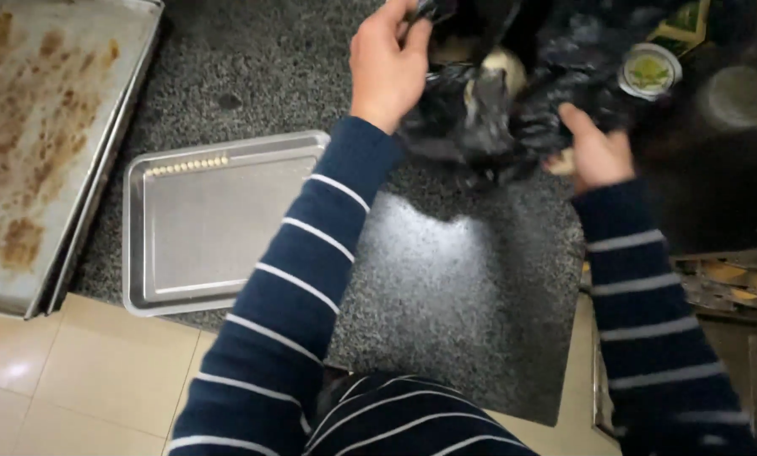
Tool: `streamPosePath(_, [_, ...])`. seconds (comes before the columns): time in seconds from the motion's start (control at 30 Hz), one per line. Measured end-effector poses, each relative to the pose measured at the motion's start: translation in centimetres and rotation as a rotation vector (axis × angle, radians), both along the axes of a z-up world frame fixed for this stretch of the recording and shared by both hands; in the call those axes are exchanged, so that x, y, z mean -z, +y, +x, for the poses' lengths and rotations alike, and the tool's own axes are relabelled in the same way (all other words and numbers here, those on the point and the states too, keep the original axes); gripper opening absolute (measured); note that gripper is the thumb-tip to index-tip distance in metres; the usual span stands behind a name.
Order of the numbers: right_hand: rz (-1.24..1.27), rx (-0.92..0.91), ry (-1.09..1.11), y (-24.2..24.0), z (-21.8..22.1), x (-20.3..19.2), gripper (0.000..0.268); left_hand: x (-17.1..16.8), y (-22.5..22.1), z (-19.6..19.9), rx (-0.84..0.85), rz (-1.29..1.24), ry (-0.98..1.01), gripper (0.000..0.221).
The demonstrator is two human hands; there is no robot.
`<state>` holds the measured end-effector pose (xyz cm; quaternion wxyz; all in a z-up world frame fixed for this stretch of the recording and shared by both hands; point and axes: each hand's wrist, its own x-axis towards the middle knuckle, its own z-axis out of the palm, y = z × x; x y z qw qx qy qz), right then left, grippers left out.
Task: The person is taking small pieces of dough from a bag, rolling them into balls between their hands, and placing them in neat rows on a metal tray.
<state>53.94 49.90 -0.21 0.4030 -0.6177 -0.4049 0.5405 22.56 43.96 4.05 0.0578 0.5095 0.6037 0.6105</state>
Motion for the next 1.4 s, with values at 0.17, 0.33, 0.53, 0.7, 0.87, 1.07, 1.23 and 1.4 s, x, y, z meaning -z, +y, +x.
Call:
streamPosePath(0.17, [-0.046,-0.048,-0.046,2.7,-1.7,6.8,0.040,7.8,-2.7,-2.4,-0.049,-0.223,-0.006,0.018])
streamPosePath(0.33, [-0.038,-0.165,-0.092,-0.8,0.7,6.2,0.047,6.9,-14.6,3.1,0.042,-0.274,-0.088,0.038])
streamPosePath(0.53, [-0.129,-0.140,-0.021,-9.7,7.4,6.4,0.037,13.6,-29.4,12.5,0.253,-0.576,0.335,0.062])
streamPosePath(0.7, [-0.197,-0.165,0.149,-17.8,13.3,7.5,0.033,19.1,-37.1,18.5,0.418,-0.877,0.733,0.085])
streamPosePath(0.87, [-0.214,-0.106,0.147,-25.2,17.3,7.8,0.030,21.6,-41.9,22.1,0.534,-0.751,0.891,0.093])
streamPosePath(1.07, [-0.203,-0.068,0.081,-34.6,23.9,11.8,0.038,22.5,-38.3,21.3,0.436,-0.796,0.792,0.081])
streamPosePath(1.23, [-0.213,0.074,0.014,-41.6,27.3,11.6,0.045,21.7,-37.9,26.9,0.403,-0.988,0.735,0.092])
streamPosePath(1.4, [-0.272,0.071,0.028,-46.0,30.7,10.3,0.049,24.0,-36.5,27.1,0.307,-0.851,0.758,0.085])
